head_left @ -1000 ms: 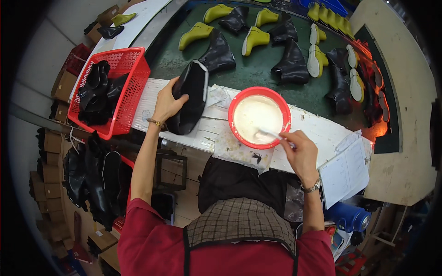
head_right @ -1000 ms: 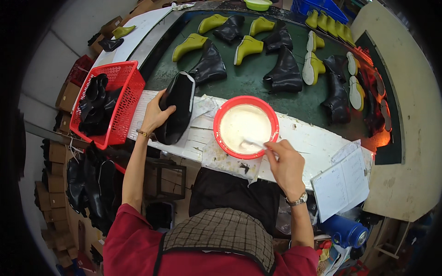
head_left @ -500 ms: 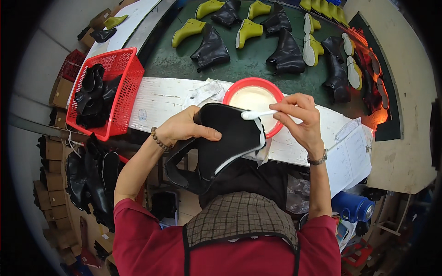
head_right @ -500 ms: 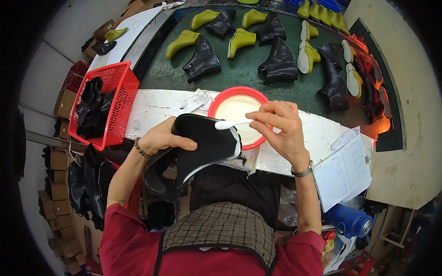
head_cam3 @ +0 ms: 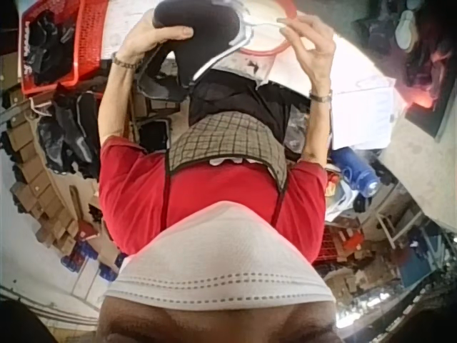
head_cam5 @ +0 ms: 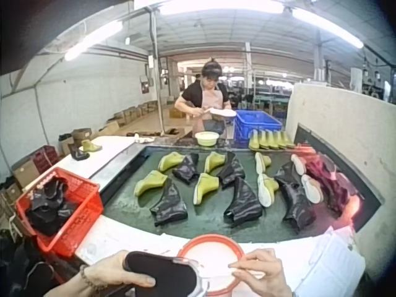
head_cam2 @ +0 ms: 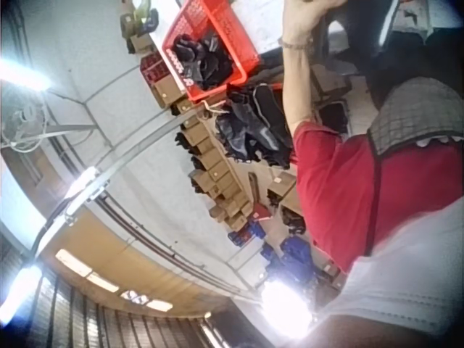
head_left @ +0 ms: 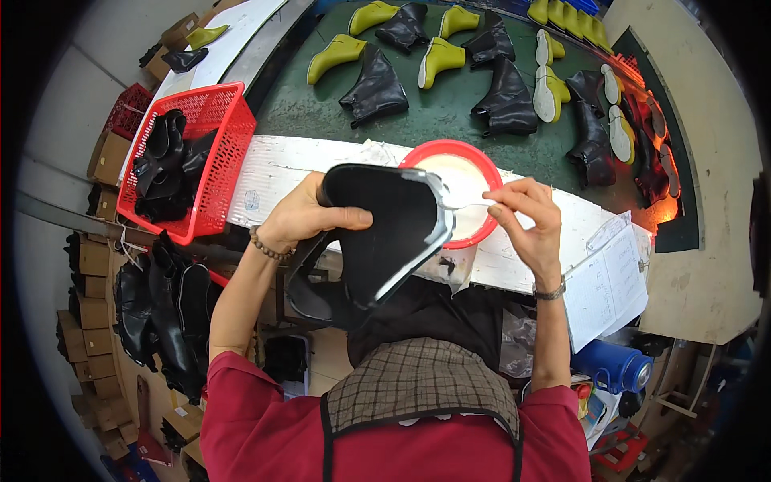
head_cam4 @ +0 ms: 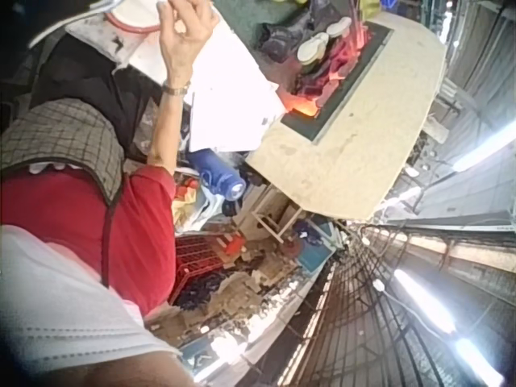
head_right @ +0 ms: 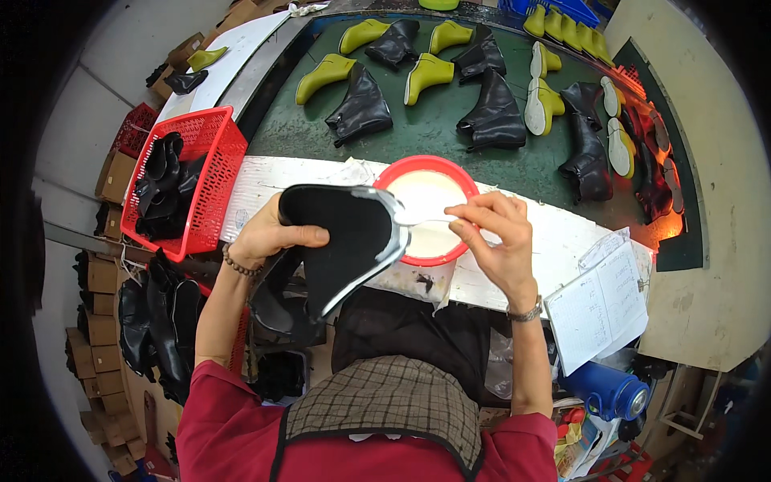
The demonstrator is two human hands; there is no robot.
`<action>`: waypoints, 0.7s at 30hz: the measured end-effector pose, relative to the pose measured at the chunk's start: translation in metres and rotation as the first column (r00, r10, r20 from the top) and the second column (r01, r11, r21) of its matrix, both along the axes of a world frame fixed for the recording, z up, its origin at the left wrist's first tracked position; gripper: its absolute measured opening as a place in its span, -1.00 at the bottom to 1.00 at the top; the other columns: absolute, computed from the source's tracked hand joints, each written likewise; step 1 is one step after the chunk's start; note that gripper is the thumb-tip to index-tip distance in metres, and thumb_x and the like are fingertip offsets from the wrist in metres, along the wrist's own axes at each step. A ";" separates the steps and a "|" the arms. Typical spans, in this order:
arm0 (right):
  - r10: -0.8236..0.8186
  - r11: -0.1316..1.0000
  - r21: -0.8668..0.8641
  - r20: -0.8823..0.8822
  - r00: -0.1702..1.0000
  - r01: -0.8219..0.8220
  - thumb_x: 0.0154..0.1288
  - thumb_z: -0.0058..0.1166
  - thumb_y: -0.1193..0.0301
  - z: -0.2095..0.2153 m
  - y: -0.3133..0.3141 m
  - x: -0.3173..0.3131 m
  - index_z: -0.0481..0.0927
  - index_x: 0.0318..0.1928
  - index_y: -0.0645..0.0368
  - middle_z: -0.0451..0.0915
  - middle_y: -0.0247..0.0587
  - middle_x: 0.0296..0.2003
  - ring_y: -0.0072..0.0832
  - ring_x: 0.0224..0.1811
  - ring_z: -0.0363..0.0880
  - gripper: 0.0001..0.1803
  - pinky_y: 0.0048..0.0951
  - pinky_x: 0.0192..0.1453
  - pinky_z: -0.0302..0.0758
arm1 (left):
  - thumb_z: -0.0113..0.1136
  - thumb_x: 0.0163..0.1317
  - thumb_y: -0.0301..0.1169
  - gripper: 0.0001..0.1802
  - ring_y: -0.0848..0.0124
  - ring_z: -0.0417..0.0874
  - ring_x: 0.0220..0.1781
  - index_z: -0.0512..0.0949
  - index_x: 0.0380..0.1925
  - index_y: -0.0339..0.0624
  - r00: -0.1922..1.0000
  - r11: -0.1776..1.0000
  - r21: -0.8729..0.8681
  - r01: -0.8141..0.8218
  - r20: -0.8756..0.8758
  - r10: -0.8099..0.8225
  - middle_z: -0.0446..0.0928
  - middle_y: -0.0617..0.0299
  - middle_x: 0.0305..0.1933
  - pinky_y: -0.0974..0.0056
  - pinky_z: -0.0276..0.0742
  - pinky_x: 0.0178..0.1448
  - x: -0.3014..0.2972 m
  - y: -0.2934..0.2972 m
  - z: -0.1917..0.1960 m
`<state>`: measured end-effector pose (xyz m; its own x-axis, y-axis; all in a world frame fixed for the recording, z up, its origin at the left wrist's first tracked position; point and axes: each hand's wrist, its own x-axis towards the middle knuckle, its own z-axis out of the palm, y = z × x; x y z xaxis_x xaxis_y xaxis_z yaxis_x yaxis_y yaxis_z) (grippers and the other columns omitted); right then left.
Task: The person repeatedly applies a white substance from a red bowl onto the inner lining of black boots using a white plastic spoon. They pick up boots from a red basket, apply the substance, and place them on a green work surface. Other workers are visible in the background performing similar tasks.
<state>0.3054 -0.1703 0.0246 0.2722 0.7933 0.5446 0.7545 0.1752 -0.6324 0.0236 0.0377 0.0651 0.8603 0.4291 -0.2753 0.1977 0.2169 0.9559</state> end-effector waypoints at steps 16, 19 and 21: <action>-0.143 0.869 -0.393 0.383 0.913 0.301 0.24 0.33 0.36 -0.027 -0.005 0.010 0.80 -0.28 0.10 0.64 -0.29 -0.31 -0.23 -0.26 0.66 -0.89 -0.21 -0.23 0.56 | 0.48 0.23 -0.04 -0.14 0.09 0.77 0.02 0.31 0.41 -0.14 0.864 0.584 0.732 -0.350 0.011 0.504 0.71 -0.16 -0.07 0.10 0.62 0.06 -0.002 0.028 -0.073; -0.164 0.876 -0.353 0.425 0.890 0.330 0.21 0.35 0.33 -0.034 -0.009 0.003 0.78 -0.33 0.06 0.60 -0.29 -0.36 -0.24 -0.25 0.64 -0.90 -0.20 -0.23 0.57 | 0.59 -0.06 0.23 0.34 -0.07 0.54 0.33 0.07 0.59 -0.10 0.911 0.563 0.812 -0.155 -0.103 0.399 0.49 -0.22 0.31 -0.17 0.39 0.38 -0.017 0.026 -0.116; -0.226 0.882 -0.308 0.388 0.893 0.357 0.22 0.34 0.34 -0.028 -0.014 0.002 0.79 -0.30 0.05 0.60 -0.29 -0.36 -0.25 -0.26 0.65 -0.90 -0.20 -0.23 0.56 | 0.63 -0.21 0.26 0.51 -0.06 0.36 0.49 -0.05 0.64 -0.05 0.886 0.336 0.920 0.202 -0.318 0.337 0.35 -0.15 0.46 -0.46 0.26 0.37 -0.030 0.008 -0.108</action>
<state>0.3071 -0.1840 -0.0036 0.3778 0.8634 0.3344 0.9092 -0.2776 -0.3103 -0.0068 0.0457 -0.0425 0.7346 0.6761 0.0578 0.6174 -0.7013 0.3563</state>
